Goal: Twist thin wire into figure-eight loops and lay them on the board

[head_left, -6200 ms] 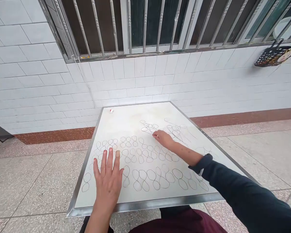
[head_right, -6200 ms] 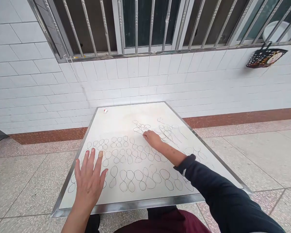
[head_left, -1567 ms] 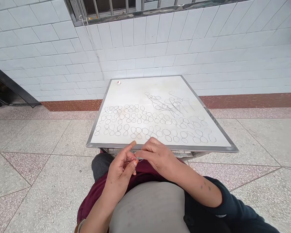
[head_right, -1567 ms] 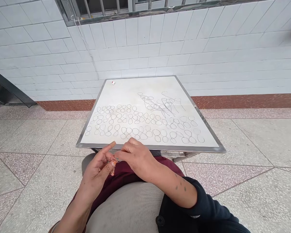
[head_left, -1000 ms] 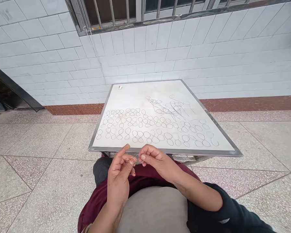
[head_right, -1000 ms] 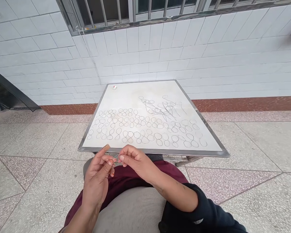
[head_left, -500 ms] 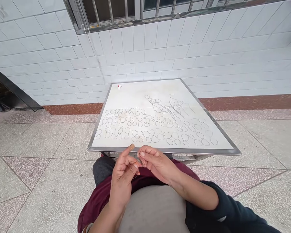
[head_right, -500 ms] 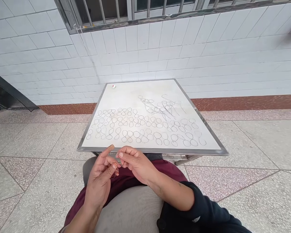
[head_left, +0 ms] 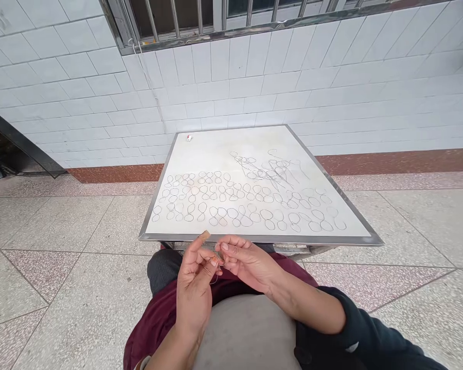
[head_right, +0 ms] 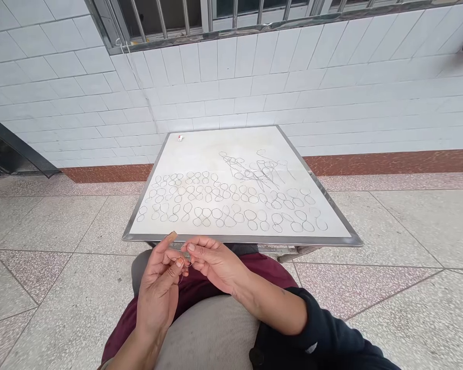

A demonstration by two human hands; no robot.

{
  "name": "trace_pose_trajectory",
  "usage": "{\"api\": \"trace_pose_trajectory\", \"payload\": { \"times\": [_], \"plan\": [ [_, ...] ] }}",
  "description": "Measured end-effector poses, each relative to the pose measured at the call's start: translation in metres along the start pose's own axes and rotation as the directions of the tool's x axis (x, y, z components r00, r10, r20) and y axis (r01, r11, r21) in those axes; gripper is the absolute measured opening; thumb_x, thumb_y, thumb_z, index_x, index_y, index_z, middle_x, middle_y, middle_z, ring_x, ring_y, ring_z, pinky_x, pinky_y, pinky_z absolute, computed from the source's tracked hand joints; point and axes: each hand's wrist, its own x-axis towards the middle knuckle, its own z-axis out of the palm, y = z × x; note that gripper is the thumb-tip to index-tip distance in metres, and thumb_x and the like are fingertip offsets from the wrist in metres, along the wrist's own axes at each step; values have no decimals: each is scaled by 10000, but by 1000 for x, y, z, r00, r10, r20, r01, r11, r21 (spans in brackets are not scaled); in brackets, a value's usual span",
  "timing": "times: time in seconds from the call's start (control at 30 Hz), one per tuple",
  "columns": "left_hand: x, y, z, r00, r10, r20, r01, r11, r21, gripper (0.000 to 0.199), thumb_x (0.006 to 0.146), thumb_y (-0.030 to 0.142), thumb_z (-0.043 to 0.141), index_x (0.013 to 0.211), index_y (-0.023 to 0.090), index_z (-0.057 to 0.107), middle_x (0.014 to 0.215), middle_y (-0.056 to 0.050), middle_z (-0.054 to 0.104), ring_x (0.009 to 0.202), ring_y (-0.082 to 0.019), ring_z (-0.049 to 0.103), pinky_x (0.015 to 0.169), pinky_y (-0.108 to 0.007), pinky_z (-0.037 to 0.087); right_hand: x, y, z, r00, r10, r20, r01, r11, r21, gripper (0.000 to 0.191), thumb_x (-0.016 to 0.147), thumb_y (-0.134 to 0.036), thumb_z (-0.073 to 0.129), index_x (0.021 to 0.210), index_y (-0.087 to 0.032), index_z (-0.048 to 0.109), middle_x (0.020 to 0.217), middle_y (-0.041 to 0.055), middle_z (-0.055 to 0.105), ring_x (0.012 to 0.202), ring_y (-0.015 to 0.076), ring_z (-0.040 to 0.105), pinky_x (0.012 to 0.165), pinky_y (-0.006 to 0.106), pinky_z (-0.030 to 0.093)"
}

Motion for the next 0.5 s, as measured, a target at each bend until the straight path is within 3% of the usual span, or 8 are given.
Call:
{"api": "trace_pose_trajectory", "payload": {
  "times": [0.13, 0.3, 0.5],
  "plan": [
    [0, 0, 0, 1000, -7, -1, 7, 1000, 9, 403, 859, 214, 657, 1248, 298, 597, 739, 43, 568, 726, -93, 506, 706, -219, 435, -1, 0, 0, 1000, -3, -8, 3, 1000, -9, 184, 756, -314, 805, 822, -180, 698, 702, -34, 567, 569, 62, 413, 590, 241, 374],
    [1, 6, -2, 1000, -7, 19, 7, 1000, 28, 394, 871, 201, 637, 1251, 294, 595, 739, 43, 585, 725, -95, 524, 730, -230, 433, -6, -5, -1, 995, 6, 104, 1, 998, -69, 176, 843, -335, 723, 851, -161, 699, 669, -18, 553, 630, 87, 469, 658, 256, 393],
    [1, 7, -4, 997, -49, 52, 47, 998, 30, 397, 849, 198, 659, 1233, 282, 610, 718, 45, 574, 692, -91, 505, 726, -234, 430, -4, -2, -6, 992, 13, 125, -4, 998, -67, 167, 818, -318, 744, 840, -158, 698, 690, -4, 562, 668, 117, 513, 689, 289, 413]
  ]
}}
